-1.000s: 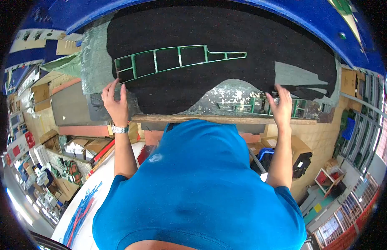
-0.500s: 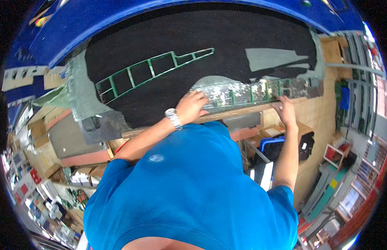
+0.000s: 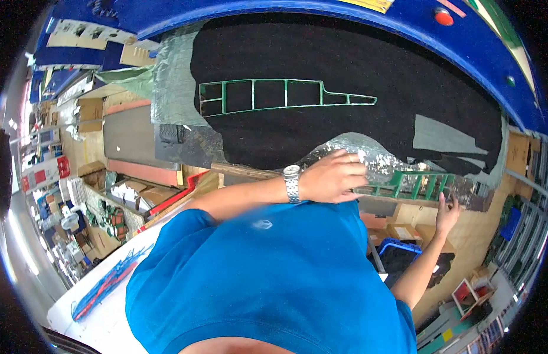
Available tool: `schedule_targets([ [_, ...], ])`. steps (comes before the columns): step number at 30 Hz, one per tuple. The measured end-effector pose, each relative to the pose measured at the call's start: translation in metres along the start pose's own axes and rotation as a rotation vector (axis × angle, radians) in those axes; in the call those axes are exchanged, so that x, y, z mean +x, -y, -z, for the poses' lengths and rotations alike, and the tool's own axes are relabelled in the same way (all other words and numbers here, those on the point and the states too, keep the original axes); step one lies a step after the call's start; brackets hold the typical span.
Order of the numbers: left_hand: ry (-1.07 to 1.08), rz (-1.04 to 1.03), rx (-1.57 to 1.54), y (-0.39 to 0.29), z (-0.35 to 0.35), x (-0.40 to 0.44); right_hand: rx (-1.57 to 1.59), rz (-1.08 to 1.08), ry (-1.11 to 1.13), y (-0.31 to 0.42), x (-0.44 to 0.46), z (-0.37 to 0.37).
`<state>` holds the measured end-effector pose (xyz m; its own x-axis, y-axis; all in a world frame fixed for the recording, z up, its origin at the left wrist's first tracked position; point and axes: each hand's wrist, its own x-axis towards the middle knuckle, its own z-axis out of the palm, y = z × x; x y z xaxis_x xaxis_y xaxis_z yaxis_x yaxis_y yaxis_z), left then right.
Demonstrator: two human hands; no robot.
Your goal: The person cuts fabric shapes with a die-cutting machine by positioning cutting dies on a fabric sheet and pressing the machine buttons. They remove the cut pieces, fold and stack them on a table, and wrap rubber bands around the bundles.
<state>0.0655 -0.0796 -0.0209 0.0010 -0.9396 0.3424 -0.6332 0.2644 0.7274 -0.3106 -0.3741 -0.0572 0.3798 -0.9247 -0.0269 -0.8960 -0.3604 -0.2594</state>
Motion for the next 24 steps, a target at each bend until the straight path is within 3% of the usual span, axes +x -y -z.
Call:
schedule_targets([
  [2, 0.017, -0.002, 0.003, -0.005, 0.005, 0.014, 0.010, -0.221, -0.005, -0.030, 0.006, -0.011],
  [3, -0.021, -0.061, -0.010, -0.008, 0.006, 0.020, 0.012, -0.210, 0.000, -0.029, 0.005, -0.009],
  [5, -0.093, -0.149, -0.011, -0.015, 0.007, 0.030, 0.248, -0.541, 0.167, -0.017, 0.000, 0.000],
  [6, -0.098, -0.141, -0.006, -0.019, 0.005, 0.035, 0.247, -0.532, 0.174, -0.009, -0.004, 0.005],
  [8, -0.060, -0.278, -0.040, -0.027, 0.005, 0.047, 0.711, -0.950, 0.351, 0.002, -0.007, 0.011],
  [13, -0.115, -0.509, 0.035, -0.056, 0.007, 0.069, 0.859, -0.912, 0.292, 0.040, -0.015, 0.013],
  [14, -0.115, -0.532, 0.016, -0.058, 0.006, 0.069, 0.929, -0.856, 0.375, 0.043, -0.015, 0.020],
  [20, 0.024, -0.383, -0.016, -0.042, 0.014, 0.058, 0.900, -0.930, 0.191, 0.029, -0.019, 0.009],
  [23, 0.095, -0.336, -0.021, -0.034, 0.023, 0.054, 0.805, -0.816, 0.010, 0.009, -0.009, -0.010],
  [24, 0.094, -0.319, -0.028, -0.031, 0.023, 0.052, 0.886, -0.749, 0.072, -0.014, -0.002, -0.019],
])
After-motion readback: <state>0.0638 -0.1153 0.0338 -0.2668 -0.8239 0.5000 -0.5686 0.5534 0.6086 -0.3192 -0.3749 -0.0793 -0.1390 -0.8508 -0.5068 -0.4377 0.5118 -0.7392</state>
